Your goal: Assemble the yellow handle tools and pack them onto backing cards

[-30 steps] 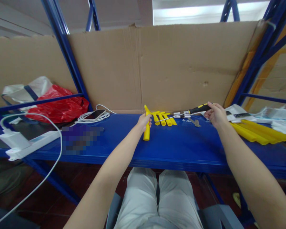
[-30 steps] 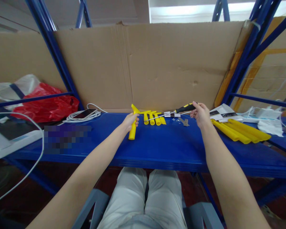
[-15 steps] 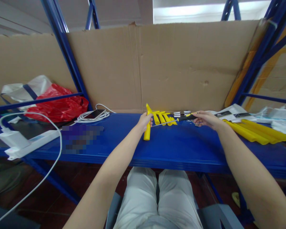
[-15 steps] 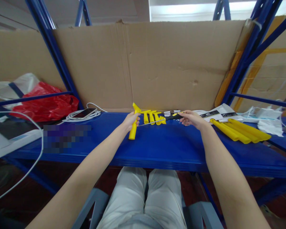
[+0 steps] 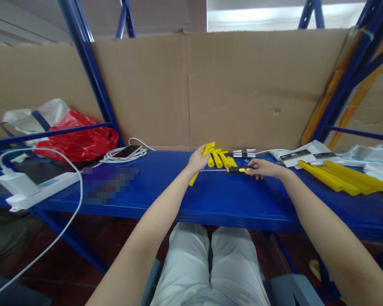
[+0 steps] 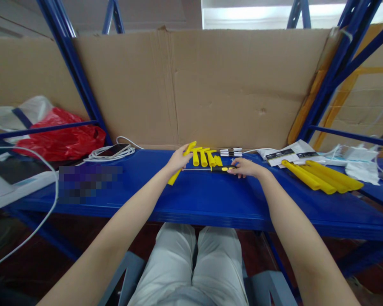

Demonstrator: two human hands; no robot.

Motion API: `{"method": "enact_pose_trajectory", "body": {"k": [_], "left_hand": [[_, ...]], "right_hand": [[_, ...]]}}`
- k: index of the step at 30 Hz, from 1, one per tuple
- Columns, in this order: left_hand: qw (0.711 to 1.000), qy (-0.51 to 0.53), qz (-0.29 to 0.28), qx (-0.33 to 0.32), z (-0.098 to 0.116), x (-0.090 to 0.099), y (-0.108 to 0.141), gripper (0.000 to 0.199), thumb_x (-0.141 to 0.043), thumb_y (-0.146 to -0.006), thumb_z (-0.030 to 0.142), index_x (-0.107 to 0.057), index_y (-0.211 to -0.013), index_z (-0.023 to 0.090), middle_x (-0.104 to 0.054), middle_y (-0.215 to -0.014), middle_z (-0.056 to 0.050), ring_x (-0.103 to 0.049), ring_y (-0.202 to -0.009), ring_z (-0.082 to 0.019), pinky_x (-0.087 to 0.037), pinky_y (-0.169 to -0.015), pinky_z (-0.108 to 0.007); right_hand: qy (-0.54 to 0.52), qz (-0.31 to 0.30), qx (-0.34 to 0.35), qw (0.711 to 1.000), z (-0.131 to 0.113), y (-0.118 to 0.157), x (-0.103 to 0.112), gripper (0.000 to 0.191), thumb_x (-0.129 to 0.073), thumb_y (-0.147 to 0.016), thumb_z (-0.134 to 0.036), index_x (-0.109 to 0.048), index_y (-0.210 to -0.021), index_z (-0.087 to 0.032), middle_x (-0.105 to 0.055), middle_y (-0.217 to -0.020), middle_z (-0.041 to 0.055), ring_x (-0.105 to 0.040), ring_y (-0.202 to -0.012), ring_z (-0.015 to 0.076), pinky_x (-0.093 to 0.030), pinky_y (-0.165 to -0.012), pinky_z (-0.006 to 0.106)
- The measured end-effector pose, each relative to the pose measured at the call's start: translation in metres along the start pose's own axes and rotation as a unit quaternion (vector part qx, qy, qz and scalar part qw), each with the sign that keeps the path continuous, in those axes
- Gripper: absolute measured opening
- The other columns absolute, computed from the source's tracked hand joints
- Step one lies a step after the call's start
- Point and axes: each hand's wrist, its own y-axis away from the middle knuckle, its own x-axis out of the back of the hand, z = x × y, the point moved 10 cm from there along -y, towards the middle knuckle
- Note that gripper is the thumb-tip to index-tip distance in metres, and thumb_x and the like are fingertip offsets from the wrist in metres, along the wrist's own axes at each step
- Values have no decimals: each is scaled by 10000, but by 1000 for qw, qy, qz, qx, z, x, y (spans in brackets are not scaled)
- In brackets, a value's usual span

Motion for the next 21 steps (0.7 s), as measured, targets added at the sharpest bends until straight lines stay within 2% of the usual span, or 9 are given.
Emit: {"method": "enact_pose_trajectory", "body": {"k": [1,3,5,10,14,17,21], "left_hand": [[999,-31,6,-28,4,1,1,474,-660,-758,119,-605,-1213,241,-668,-755,-28,-638,-689,-165,-435,-598,-193],[993,-87,1,-74,9,-2,3,495,-694,-711,90,-647,-1172,263,-703,-947,-55,-642,-953,-216,-456,-735,-207],[984,-135,-27,-108,11,-12,7,487,-712,-695,98,-672,-1146,277,-701,-1033,-58,-605,-1075,-247,-454,-825,-236],[946,-254,-108,-169,12,-40,16,397,-709,-710,108,-724,-1063,287,-713,-1037,-66,-616,-1080,-269,-446,-884,-280],[939,-247,-146,-189,11,-51,19,354,-720,-696,107,-746,-982,314,-726,-1029,-32,-619,-1085,-257,-437,-919,-286],[932,-247,-170,-204,11,-57,21,362,-699,-725,118,-737,-1024,319,-712,-1096,-34,-611,-1111,-265,-415,-974,-325],[924,-254,-186,-218,12,-61,23,374,-670,-760,124,-722,-1086,300,-692,-1148,-63,-595,-1146,-276,-389,-1021,-368]], "right_hand": [[20,3,0,1000,0,-1,-1,433,-843,-551,-419,-563,-784,-184,-614,-547,-11,-535,-411,103,-379,-347,183],[54,1,2,999,0,-3,-3,431,-832,-555,-453,-572,-772,-187,-593,-520,-21,-527,-404,103,-364,-345,185],[73,-4,8,997,-1,-5,-4,436,-822,-549,-495,-584,-744,-187,-585,-511,-19,-525,-402,106,-355,-346,191],[83,15,22,996,2,-8,7,413,-712,-672,-578,-596,-676,-181,-602,-535,25,-526,-422,116,-365,-376,210],[166,124,37,978,10,-14,38,297,-569,-846,-415,-595,-673,-176,-635,-614,58,-577,-529,152,-448,-511,252],[259,180,52,948,16,-20,52,179,-524,-864,-266,-675,-855,-170,-699,-859,104,-646,-788,211,-497,-733,302],[353,177,25,918,30,-30,47,335,-457,-882,-241,-676,-1133,-210,-633,-1195,132,-570,-1112,293,-450,-933,432]]}}
